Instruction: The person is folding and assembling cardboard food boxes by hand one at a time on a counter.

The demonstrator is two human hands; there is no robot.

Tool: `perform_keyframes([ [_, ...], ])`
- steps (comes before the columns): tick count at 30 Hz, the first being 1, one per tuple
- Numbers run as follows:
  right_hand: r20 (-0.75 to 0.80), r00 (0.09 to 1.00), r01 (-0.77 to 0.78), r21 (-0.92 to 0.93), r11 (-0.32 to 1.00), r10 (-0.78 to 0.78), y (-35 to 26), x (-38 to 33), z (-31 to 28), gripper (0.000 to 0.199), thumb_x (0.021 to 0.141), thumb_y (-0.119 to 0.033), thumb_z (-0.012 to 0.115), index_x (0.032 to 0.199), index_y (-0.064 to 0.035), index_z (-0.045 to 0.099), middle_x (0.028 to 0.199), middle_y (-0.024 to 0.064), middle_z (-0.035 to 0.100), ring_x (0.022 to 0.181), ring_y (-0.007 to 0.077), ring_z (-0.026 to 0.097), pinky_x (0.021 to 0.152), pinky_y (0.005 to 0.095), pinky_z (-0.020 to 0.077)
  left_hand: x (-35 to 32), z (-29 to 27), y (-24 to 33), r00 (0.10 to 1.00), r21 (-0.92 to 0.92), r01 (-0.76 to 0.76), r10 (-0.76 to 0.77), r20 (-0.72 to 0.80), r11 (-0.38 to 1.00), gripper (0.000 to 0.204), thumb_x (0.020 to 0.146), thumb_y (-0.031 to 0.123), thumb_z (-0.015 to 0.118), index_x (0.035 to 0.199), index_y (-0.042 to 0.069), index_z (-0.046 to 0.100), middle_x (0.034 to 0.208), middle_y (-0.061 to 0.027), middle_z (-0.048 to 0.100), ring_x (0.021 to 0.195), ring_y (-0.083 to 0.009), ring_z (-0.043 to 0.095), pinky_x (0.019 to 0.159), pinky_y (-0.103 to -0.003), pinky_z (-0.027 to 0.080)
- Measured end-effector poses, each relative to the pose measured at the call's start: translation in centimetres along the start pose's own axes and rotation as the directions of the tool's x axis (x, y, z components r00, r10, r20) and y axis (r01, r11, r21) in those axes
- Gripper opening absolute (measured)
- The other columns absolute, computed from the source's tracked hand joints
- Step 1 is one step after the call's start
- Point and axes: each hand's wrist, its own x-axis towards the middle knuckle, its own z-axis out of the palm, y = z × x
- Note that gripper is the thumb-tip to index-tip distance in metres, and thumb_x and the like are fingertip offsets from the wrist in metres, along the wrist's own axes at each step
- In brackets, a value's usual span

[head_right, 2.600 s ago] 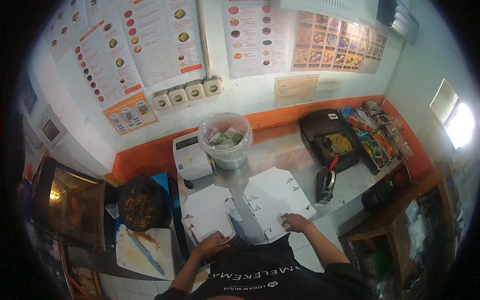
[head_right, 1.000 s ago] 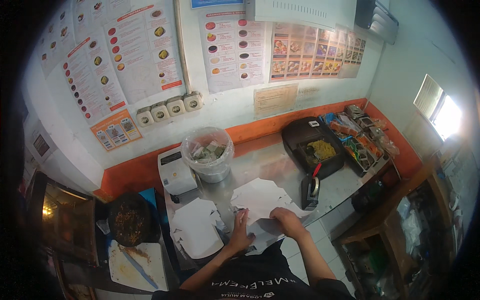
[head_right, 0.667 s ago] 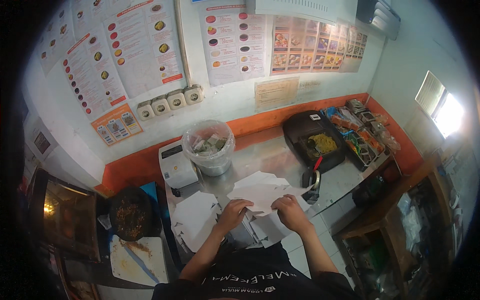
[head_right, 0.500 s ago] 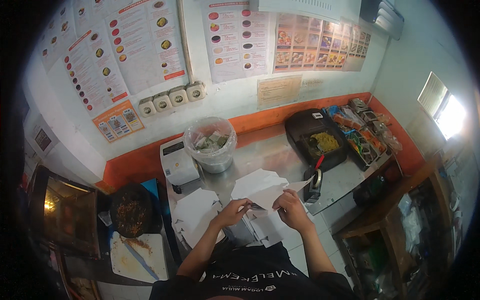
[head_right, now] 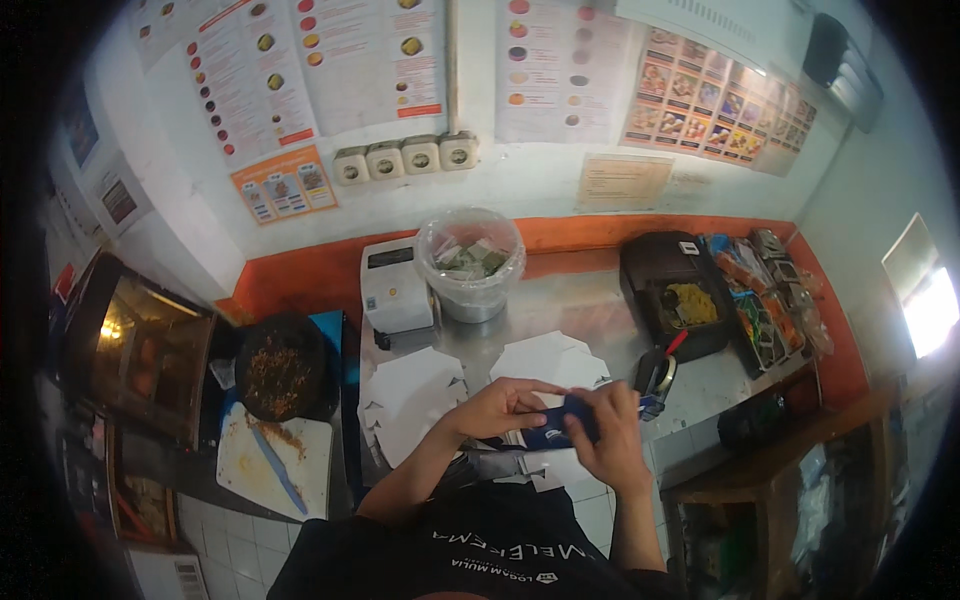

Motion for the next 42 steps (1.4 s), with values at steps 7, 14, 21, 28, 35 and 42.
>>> perform_keyframes([
  [7,0.166,0.985,0.039,0.067,0.997,-0.049,-0.8,0.5,-1.0,0.024,0.078,-0.01,0.08,0.102,-0.007,0.076,0.101,0.0119,0.05,0.091,0.0282,0.052,0.075,0.0365,0.0452,-0.7,0.8,2.8,0.999,0.167,-0.008,0.001,0.04,0.986,0.065,0.098,0.005,0.066,0.156,0.01,0.039,0.096,-0.0066,0.077,0.087,-0.0048,0.063,0.084,-0.024,0.05],
  [14,-0.13,0.988,-0.056,0.229,0.972,0.087,-0.2,0.7,-0.2,0.048,0.099,-0.026,0.06,0.142,-0.0059,0.052,0.153,0.0243,0.037,0.145,0.0378,0.034,0.12,0.0434,0.0236,-1.6,4.1,3.9,0.94,0.589,-0.189,0.319,-0.124,0.786,0.053,0.093,0.006,0.07,0.143,0.012,0.056,0.105,-0.0119,0.075,0.086,-0.0192,0.072,0.084,-0.033,0.055],
  [21,-0.172,0.787,-0.313,0.716,0.624,0.593,1.9,0.9,-0.2,0.06,0.103,-0.021,0.057,0.152,0.0025,0.032,0.146,0.0186,0.047,0.133,0.0262,0.046,0.114,0.0375,0.0328,-2.2,4.4,1.0,0.947,0.828,-0.321,0.166,0.275,0.461,0.046,0.082,0.012,0.072,0.126,0.009,0.064,0.12,-0.0067,0.063,0.115,-0.0267,0.06,0.095,-0.042,0.05],
  [28,-0.156,0.952,0.304,0.374,0.876,-0.263,-0.7,0.8,1.6,0.04,0.071,0.013,0.048,0.103,0.0007,0.068,0.126,0.0208,0.061,0.123,0.0373,0.058,0.103,0.048,0.0462,-2.9,1.7,-0.3,0.913,-0.183,-0.393,0.357,-0.198,0.901,0.091,0.088,0.054,0.072,0.155,0.009,0.031,0.139,-0.0119,0.056,0.122,-0.024,0.062,0.105,-0.044,0.051],
  [35,-0.117,0.98,0.198,0.594,0.78,-0.16,-2.1,1.4,4.7,0.035,0.071,0.017,0.049,0.1,0.0009,0.059,0.114,0.0217,0.069,0.123,0.0425,0.06,0.105,0.05,0.0471,-3.7,0.5,-0.7,0.832,-0.55,-0.503,0.202,-0.516,0.667,0.031,0.103,0.01,0.054,0.133,0.003,0.055,0.124,-0.01,0.068,0.116,-0.0223,0.066,0.099,-0.042,0.055],
  [42,-0.362,0.928,0.273,0.825,0.495,0.091,-2.6,-0.2,9.1,0.013,0.097,0.005,0.051,0.107,-0.0025,0.054,0.129,0.028,0.056,0.125,0.0479,0.058,0.105,0.056,0.0476,-3.9,1.7,-1.9,0.73,-0.382,-0.525,0.172,-0.661,0.761,0.037,0.1,-0.001,0.057,0.136,0.007,0.054,0.126,-0.008,0.065,0.116,-0.0192,0.065,0.1,-0.04,0.055],
])
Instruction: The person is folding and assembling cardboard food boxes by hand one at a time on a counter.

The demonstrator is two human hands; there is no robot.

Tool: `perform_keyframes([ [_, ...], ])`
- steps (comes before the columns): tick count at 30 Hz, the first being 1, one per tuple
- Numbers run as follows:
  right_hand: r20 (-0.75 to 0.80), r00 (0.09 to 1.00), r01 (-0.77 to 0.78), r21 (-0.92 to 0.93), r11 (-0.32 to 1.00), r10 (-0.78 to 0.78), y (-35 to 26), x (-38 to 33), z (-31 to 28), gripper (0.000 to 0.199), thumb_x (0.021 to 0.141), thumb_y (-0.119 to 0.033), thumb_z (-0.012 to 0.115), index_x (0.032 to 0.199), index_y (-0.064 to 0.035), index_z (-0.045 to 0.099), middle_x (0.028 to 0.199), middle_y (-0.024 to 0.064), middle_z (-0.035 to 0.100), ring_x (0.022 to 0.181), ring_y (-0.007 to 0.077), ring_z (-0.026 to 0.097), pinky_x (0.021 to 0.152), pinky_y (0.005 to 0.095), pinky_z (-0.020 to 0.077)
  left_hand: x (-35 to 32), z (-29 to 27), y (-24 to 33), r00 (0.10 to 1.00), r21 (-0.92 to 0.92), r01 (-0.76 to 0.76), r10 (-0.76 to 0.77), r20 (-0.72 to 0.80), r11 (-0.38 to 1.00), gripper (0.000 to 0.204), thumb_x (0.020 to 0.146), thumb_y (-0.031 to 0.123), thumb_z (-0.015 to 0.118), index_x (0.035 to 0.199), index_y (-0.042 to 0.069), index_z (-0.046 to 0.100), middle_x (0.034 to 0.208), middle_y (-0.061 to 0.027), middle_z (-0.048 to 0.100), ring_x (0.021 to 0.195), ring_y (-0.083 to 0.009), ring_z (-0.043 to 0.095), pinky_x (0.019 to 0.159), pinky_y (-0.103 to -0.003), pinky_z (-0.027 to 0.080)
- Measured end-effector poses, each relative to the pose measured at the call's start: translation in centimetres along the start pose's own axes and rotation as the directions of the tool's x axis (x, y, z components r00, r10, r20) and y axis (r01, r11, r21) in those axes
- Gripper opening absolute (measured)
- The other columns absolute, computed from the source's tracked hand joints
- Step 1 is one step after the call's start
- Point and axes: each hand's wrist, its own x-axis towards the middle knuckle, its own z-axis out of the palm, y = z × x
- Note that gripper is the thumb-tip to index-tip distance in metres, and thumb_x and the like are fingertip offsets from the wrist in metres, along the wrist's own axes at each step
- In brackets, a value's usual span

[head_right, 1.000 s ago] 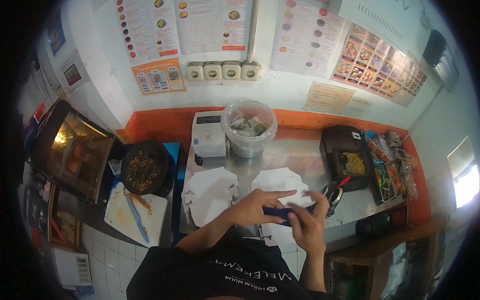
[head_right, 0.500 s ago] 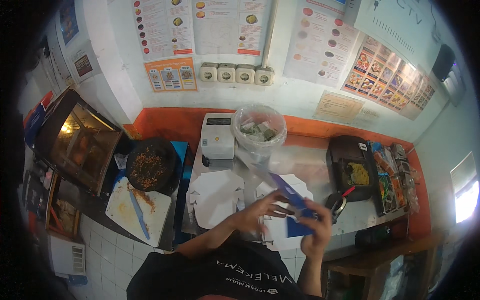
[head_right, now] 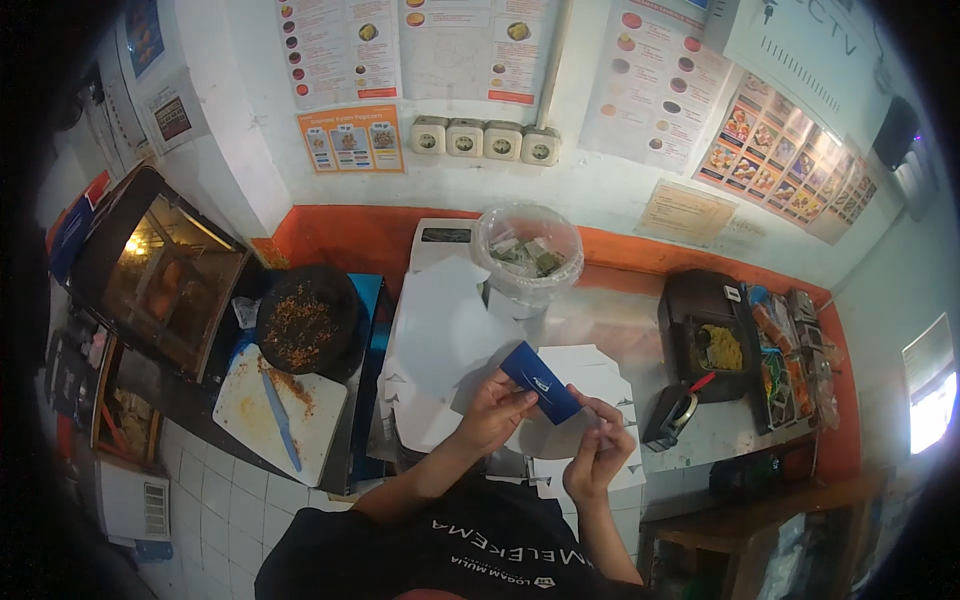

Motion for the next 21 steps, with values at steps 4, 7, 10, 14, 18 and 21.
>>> perform_keyframes([
  [4,0.427,0.904,0.202,-0.376,0.904,-0.025,-0.5,0.7,-0.8,0.03,0.087,0.009,0.058,0.113,-0.0044,0.065,0.138,0.0289,0.052,0.13,0.0494,0.054,0.109,0.0536,0.0466,-0.5,-0.5,1.4,1.0,0.012,-0.021,0.022,-0.01,1.0,0.029,0.104,0.006,0.054,0.132,0.008,0.057,0.119,-0.0063,0.068,0.11,-0.0192,0.068,0.095,-0.039,0.057],
  [7,0.654,0.733,0.272,-0.533,0.801,0.186,-1.4,2.2,-1.3,0.046,0.078,0.009,0.065,0.121,-0.0064,0.068,0.146,0.0253,0.05,0.132,0.0459,0.053,0.111,0.0488,0.0461,-0.7,-0.9,2.1,0.994,0.076,-0.053,0.06,-0.089,0.996,0.022,0.108,0.018,0.051,0.124,0.005,0.06,0.111,-0.0054,0.07,0.101,-0.0152,0.069,0.088,-0.034,0.058],
  [10,0.622,0.751,0.312,-0.629,0.712,0.221,-1.0,2.7,0.1,0.052,0.074,0.007,0.07,0.125,-0.0044,0.068,0.147,0.0207,0.052,0.134,0.0428,0.052,0.109,0.0475,0.0468,-1.1,-2.4,1.4,0.98,0.259,-0.102,0.142,-0.14,0.96,0.026,0.109,0.024,0.049,0.112,0.003,0.062,0.103,-0.0048,0.069,0.094,-0.0119,0.068,0.088,-0.031,0.058],
  [14,0.476,0.86,0.291,-0.755,0.588,0.185,1.8,1.3,2.5,0.043,0.084,0.006,0.065,0.127,0.0012,0.066,0.143,0.0228,0.055,0.136,0.0414,0.05,0.111,0.048,0.0428,-1.8,-1.6,-1.8,0.914,0.412,-0.197,0.319,-0.251,0.889,0.033,0.11,0.028,0.046,0.119,0.0,0.061,0.114,-0.0045,0.062,0.1,-0.0097,0.063,0.088,-0.027,0.056],
  [18,0.452,0.848,0.137,-0.692,0.708,0.277,3.5,0.1,3.5,0.042,0.09,-0.004,0.069,0.131,0.0011,0.063,0.14,0.0238,0.057,0.127,0.0404,0.057,0.106,0.0464,0.0472,-2.9,-2.3,0.4,0.901,0.519,-0.144,0.329,-0.284,0.843,0.031,0.11,0.024,0.046,0.117,-0.003,0.061,0.112,-0.0063,0.062,0.095,-0.0117,0.063,0.085,-0.028,0.056],
  [21,0.406,0.826,-0.09,-0.589,0.803,0.391,4.6,-1.0,3.3,0.047,0.089,-0.013,0.075,0.132,0.0013,0.06,0.13,0.0226,0.062,0.117,0.0371,0.063,0.096,0.0423,0.0529,-4.0,-3.7,2.1,0.951,0.865,-0.136,0.307,-0.022,0.482,0.029,0.109,0.02,0.05,0.116,-0.006,0.06,0.106,-0.0096,0.063,0.092,-0.014,0.063,0.079,-0.029,0.055],
])
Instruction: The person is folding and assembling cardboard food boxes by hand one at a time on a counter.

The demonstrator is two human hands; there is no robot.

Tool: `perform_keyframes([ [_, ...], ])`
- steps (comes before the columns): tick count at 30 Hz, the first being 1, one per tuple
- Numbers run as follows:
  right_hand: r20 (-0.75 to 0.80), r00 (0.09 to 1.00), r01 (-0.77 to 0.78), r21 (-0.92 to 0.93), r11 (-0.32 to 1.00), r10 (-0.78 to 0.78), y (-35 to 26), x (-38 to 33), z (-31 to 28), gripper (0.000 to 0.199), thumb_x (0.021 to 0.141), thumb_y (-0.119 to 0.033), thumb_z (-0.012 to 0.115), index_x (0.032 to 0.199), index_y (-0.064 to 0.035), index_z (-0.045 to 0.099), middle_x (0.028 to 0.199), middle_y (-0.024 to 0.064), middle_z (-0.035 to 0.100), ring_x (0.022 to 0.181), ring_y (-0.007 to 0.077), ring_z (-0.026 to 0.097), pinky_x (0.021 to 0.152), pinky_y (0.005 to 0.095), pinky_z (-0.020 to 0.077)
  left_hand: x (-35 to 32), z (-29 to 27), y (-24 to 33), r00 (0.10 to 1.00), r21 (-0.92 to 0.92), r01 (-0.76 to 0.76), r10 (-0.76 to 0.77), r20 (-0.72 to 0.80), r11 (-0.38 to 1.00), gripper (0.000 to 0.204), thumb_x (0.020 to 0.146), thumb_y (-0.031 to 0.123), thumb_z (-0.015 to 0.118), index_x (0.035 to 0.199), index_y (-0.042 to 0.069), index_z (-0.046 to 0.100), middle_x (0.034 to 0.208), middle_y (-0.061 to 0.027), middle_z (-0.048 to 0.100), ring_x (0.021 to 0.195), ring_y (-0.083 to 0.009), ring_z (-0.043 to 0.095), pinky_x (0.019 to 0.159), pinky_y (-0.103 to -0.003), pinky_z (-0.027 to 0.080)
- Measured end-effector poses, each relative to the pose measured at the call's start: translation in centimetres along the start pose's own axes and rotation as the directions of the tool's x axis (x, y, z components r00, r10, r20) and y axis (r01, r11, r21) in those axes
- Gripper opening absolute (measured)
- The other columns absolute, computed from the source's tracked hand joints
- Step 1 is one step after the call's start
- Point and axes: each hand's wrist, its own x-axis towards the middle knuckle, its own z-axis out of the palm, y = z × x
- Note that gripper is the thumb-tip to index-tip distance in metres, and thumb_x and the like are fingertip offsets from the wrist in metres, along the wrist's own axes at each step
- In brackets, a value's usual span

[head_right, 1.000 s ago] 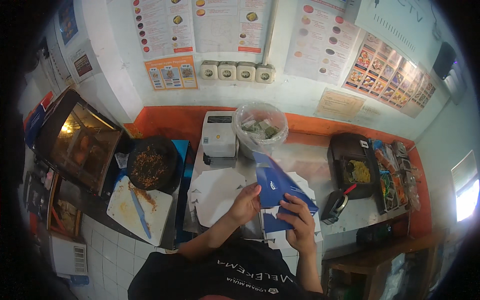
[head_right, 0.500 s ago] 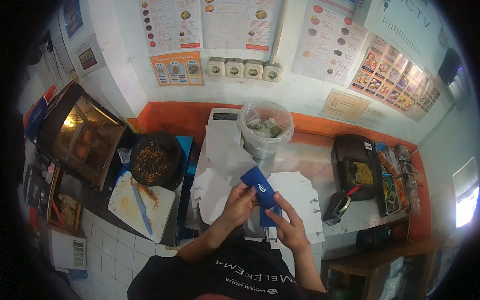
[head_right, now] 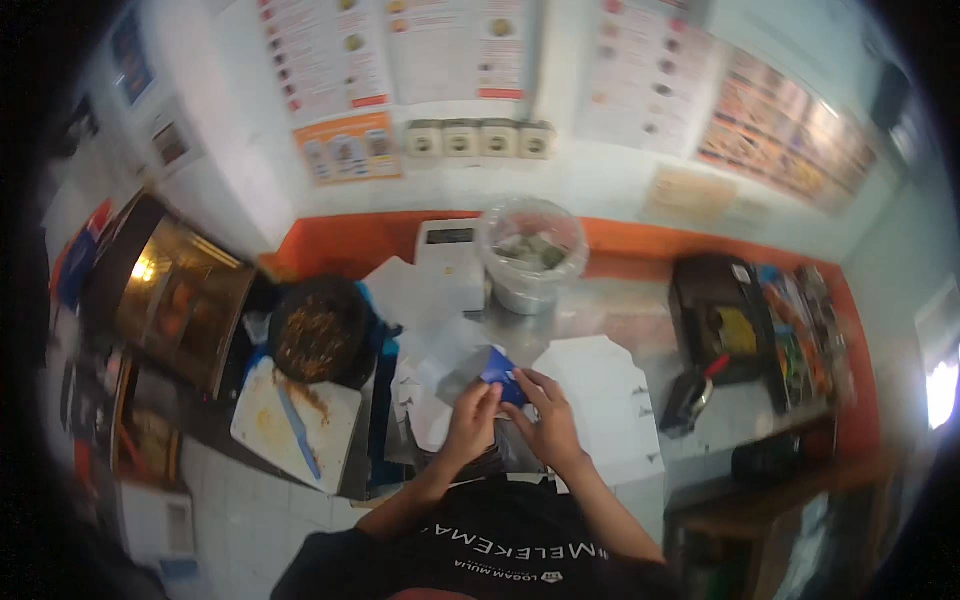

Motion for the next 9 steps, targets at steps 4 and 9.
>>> perform_keyframes([
  [4,0.12,0.932,-0.358,0.43,0.829,0.341,4.3,-1.5,4.1,0.037,0.098,-0.021,0.064,0.126,0.0006,0.057,0.119,0.018,0.065,0.106,0.0326,0.066,0.092,0.0426,0.0518,-0.5,-3.8,2.8,0.833,0.388,-0.057,-0.171,0.526,0.92,0.061,0.091,0.01,0.068,0.145,-0.005,0.045,0.132,-0.024,0.062,0.127,-0.0366,0.059,0.109,-0.041,0.043],
  [9,0.265,0.94,-0.233,0.045,0.971,0.213,12.2,-5.1,18.3,0.02,0.089,-0.016,0.064,0.093,0.0031,0.065,0.097,0.0256,0.067,0.09,0.044,0.067,0.079,0.0513,0.0536,-8.1,-17.6,-22.6,0.647,0.679,-0.21,-0.421,0.636,0.703,0.065,0.102,0.048,0.055,0.159,0.027,0.033,0.17,-0.014,0.008,0.157,-0.0299,0.011,0.114,-0.074,0.023],
])
